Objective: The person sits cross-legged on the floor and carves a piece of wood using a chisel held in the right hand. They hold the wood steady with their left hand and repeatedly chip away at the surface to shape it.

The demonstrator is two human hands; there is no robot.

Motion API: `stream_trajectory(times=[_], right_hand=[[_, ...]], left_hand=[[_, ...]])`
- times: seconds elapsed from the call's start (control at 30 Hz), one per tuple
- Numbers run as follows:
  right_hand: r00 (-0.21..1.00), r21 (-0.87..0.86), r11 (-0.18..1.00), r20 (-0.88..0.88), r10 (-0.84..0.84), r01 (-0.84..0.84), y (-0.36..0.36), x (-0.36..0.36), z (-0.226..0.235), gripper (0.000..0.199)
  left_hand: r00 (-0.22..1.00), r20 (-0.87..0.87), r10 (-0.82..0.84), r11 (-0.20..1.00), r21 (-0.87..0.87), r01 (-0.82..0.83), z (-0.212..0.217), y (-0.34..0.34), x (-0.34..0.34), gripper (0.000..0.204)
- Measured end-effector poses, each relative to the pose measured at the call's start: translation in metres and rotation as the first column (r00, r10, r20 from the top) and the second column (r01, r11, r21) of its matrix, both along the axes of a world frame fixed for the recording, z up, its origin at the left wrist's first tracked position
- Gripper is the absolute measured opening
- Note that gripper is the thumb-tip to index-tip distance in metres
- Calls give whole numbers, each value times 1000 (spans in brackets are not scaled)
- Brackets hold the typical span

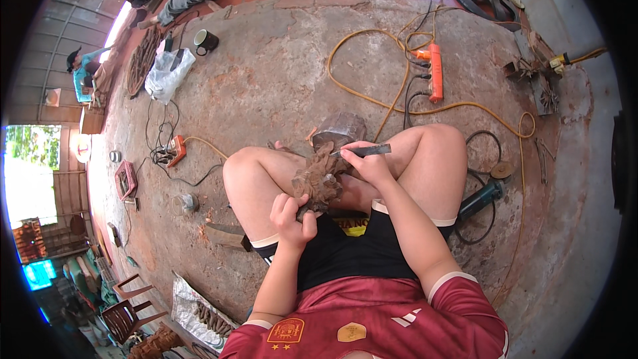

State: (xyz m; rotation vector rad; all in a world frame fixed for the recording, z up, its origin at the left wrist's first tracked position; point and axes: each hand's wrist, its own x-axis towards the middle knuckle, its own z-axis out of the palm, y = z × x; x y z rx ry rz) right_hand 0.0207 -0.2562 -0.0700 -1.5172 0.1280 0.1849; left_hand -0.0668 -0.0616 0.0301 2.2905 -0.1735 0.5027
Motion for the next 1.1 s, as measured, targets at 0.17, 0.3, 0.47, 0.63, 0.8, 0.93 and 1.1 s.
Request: stream_trajectory(times=[0.17, 0.3, 0.47, 0.63, 0.8, 0.93, 1.1], right_hand=[[999, -23, 998, 4, -52, 52, -1, 0, -5, 15], [968, -109, 962, 26, -249, 250, -4, 6, -16, 15], [987, -24, 988, -47, -154, 153, -5, 8, -20, 21], [985, -4, 988, -80, -153, 153, -8, 9, -11, 19], [979, 88, 980, -122, -166, 177, -12, 10, -2, 17], [985, 107, 987, -138, -104, 120, -11, 8, 0, 16], [994, 117, 993, -111, 22, -9, -7, 5, 14, 16]], left_hand=[[1000, 3, 6, 1000, -2, -6, -1, 0, 0, 16], [1000, 2, 7, 1000, 13, -7, 0, 0, 0, 16], [1000, 8, 0, 1000, -10, 0, -1, 0, 0, 17], [1000, 2, -29, 999, 25, 29, 0, 3, -1, 17], [999, 20, -41, 999, 29, 41, 0, 1, 0, 18], [998, 24, -50, 998, 30, 49, 0, 2, 0, 18], [997, 27, -70, 997, 34, 70, 0, 2, 1, 19]])
